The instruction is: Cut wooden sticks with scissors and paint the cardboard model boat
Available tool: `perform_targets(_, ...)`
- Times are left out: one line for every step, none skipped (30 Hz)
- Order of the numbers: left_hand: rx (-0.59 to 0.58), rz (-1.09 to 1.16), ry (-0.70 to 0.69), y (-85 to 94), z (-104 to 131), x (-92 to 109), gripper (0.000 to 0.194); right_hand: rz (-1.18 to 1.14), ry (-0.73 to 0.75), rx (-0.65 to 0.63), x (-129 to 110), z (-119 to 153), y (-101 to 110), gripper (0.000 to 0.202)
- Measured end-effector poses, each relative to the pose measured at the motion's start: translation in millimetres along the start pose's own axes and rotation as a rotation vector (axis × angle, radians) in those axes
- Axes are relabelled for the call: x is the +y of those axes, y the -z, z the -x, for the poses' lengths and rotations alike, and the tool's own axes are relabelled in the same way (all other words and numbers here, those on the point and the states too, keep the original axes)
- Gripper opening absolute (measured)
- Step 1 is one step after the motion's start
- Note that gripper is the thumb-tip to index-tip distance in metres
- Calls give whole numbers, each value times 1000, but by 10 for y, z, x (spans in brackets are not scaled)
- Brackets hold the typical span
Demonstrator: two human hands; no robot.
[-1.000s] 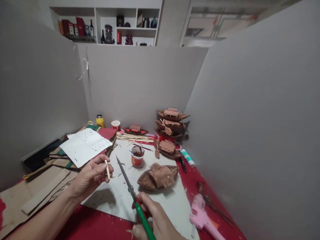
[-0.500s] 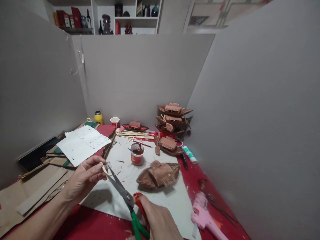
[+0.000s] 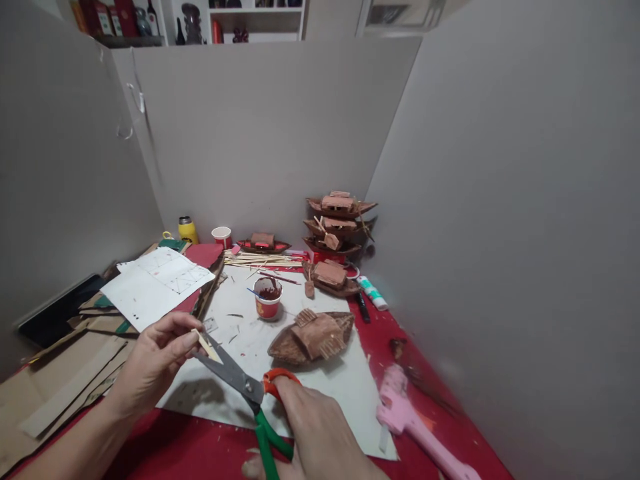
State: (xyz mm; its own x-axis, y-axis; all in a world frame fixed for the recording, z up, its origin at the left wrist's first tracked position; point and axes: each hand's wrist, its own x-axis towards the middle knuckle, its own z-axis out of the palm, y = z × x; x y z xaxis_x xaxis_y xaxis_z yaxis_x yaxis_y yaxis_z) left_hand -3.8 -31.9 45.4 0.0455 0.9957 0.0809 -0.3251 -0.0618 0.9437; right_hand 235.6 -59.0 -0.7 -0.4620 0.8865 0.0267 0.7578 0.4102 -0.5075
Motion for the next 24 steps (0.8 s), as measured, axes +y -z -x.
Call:
perform_targets(8, -10, -3, 1, 3, -7, 13, 2, 2, -4, -5, 4, 7, 48)
perform_targets(18, -19, -7, 0, 5, -13, 13, 3, 3, -9, -10, 8, 16, 47)
perform_targets(27, -28, -9, -2, 6, -18, 14, 5, 2, -12, -15, 11, 26, 46)
perform_targets(37, -35, -10, -5, 6, -23, 14, 6, 0, -18, -19, 12, 36, 44)
perform_targets(46, -38, -11, -9, 5, -28, 15, 9, -5, -24, -23, 12, 46, 44)
perform_targets(55, -37, -13, -14, 3, -32, 16, 12, -9, -29, -25, 11, 56, 44)
perform_targets(63, -35, -15, -18, 0, -37, 16, 18, -13, -29, -25, 9, 62, 45)
perform_targets(70, -33, -20, -21, -3, -42, 16, 22, -14, -28, -25, 7, 67, 45)
perform_targets(75, -31, -28, -22, -5, -48, 16, 26, -14, -25, -23, 5, 68, 45)
perform_targets(79, -33, -36, -22, -8, -52, 15, 27, -11, -22, -21, 3, 67, 45)
perform_targets(82, -37, -42, -20, -10, -56, 14, 28, -9, -17, -20, 2, 64, 44)
perform_targets(85, -42, -48, -19, -13, -58, 14, 26, -8, -13, -19, 0, 61, 44)
perform_targets(84, -44, -52, -18, -16, -58, 14, 21, -8, -10, -18, -2, 59, 43)
perform_targets(79, -43, -53, -18, -19, -56, 14, 9, -8, -10, -19, -4, 59, 42)
perform_targets(71, -39, -48, -20, -23, -51, 15, -6, -8, -12, -21, -6, 62, 40)
perform_targets(62, -30, -41, -23, -26, -45, 16, -27, -10, -15, -23, -8, 68, 39)
perform_targets(53, -16, -28, -27, -30, -37, 17, -54, -14, -20, -26, -10, 76, 38)
perform_targets(44, 0, -12, -33, -34, -29, 19, -85, -22, -29, -29, -12, 86, 37)
perform_targets(38, 18, 8, -39, -38, -21, 21, -117, -35, -42, -31, -12, 96, 36)
perform_targets(33, 38, 27, -44, -42, -15, 23, -148, -49, -56, -32, -12, 105, 35)
perform_targets(25, 57, 45, -49, -46, -10, 25, -177, -62, -68, -32, -11, 112, 34)
perform_targets(18, 73, 60, -52, -50, -6, 26, -203, -69, -75, -31, -9, 116, 32)
perform_targets(10, 84, 73, -54, -53, -5, 27, -224, -69, -77, -28, -7, 117, 30)
perform_targets(3, 90, 84, -54, -54, -5, 28, -240, -66, -74, -24, -4, 115, 28)
